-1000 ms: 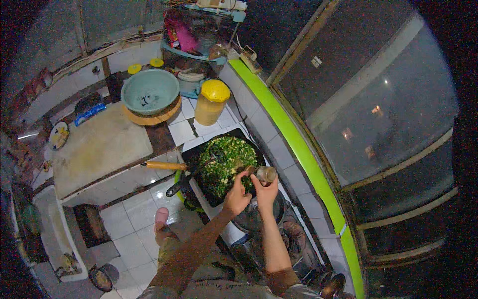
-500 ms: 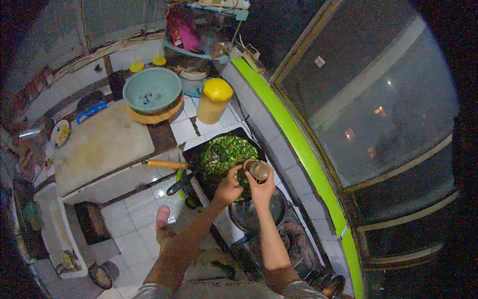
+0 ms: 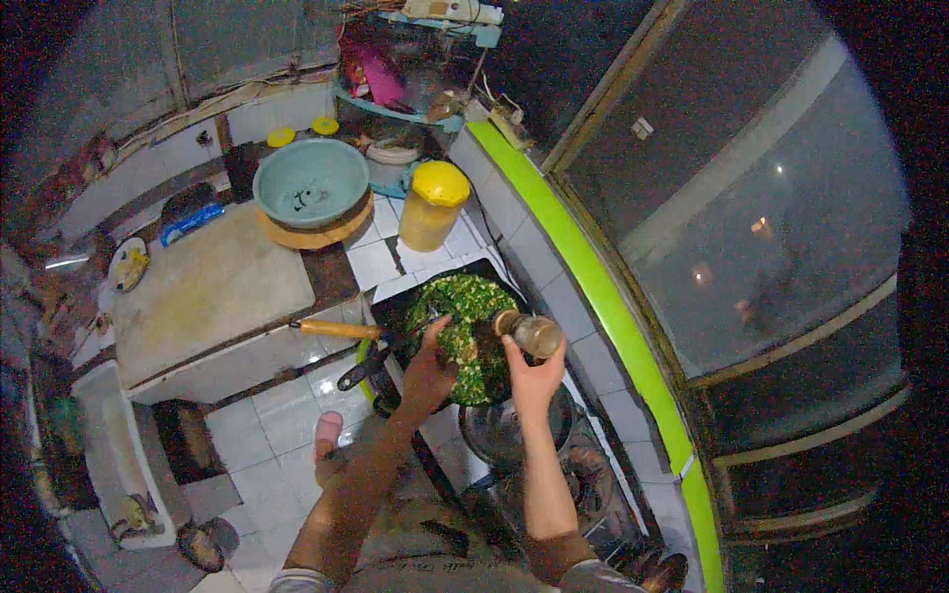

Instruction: The person cooks chopped green vegetables in a pan on a gas stove. They add various seasonings from jars and a bottle, stirring the mixture with a wooden spatula throughout the process.

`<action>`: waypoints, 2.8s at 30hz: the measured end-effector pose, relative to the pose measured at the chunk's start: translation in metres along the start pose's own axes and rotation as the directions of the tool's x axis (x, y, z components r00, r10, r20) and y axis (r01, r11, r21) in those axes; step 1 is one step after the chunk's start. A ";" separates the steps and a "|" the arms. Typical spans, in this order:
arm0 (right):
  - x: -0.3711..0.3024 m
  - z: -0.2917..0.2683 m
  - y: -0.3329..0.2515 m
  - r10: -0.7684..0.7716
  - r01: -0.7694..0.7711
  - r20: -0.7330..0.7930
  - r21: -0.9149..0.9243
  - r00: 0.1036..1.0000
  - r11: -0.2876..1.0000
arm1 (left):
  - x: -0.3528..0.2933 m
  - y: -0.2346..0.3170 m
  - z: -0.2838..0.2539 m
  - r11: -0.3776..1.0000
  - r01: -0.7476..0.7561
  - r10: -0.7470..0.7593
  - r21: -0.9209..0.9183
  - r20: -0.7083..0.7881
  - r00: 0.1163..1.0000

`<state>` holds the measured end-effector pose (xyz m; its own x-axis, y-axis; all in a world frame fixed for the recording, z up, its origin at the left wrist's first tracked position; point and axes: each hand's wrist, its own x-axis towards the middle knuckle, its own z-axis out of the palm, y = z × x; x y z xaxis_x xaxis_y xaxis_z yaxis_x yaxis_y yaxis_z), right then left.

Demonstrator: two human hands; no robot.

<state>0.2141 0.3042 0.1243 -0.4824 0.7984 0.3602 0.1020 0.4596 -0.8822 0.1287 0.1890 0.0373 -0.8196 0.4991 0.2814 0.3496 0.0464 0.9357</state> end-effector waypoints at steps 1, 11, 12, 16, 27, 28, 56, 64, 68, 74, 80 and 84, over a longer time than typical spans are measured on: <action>-0.001 0.002 0.002 -0.035 0.041 -0.067 0.093 0.997 0.995 | -0.002 -0.004 -0.003 1.000 -0.013 0.013 0.002 -0.030 0.999; -0.004 0.013 0.005 0.072 -0.070 0.119 -0.021 0.990 0.997 | -0.005 -0.006 0.000 0.996 -0.004 0.001 -0.091 -0.033 0.999; -0.001 0.012 0.007 0.047 -0.048 0.129 0.002 0.991 0.999 | -0.001 0.006 0.004 0.992 0.003 -0.007 -0.123 -0.036 0.999; -0.004 0.010 0.013 0.067 -0.073 0.081 0.065 0.994 0.995 | 0.010 0.003 0.029 0.979 0.175 -0.156 -0.103 0.171 0.973; 0.000 0.016 0.028 -0.058 0.056 0.078 0.032 0.995 0.998 | 0.023 0.014 0.010 0.998 0.030 -0.018 -0.050 0.231 0.973; 0.002 0.016 0.029 -0.049 0.047 0.039 0.044 0.998 0.998 | 0.025 0.014 0.012 0.996 0.052 -0.034 -0.065 0.256 0.966; 0.043 0.033 0.083 -0.025 0.024 0.015 0.052 1.000 0.998 | 0.018 -0.038 -0.010 0.989 0.118 -0.115 -0.085 0.041 0.992; 0.041 -0.008 0.016 0.028 -0.027 -0.012 0.088 1.000 0.996 | 0.026 0.002 0.006 0.990 0.009 0.003 -0.143 0.082 0.997; 0.029 -0.012 0.012 -0.004 0.003 0.014 0.062 1.000 0.998 | 0.026 0.047 0.036 0.994 -0.077 0.080 -0.081 0.038 0.996; 0.022 -0.009 0.021 -0.035 0.036 -0.061 0.031 0.998 0.999 | 0.046 0.033 0.040 0.984 -0.058 0.068 -0.167 0.053 0.996; 0.020 -0.002 0.025 -0.010 0.010 -0.040 -0.019 0.999 1.000 | 0.053 0.001 0.052 0.991 -0.060 0.093 -0.123 0.280 0.955; 0.019 0.003 0.023 -0.087 0.088 -0.078 0.013 0.993 0.996 | 0.058 0.008 0.029 0.884 0.206 0.006 -0.419 0.452 0.892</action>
<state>0.2047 0.3287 0.1101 -0.4197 0.7836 0.4581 0.0481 0.5232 -0.8509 0.0969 0.2436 0.0551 -0.5240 0.8365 0.1606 -0.0502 -0.2185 0.9745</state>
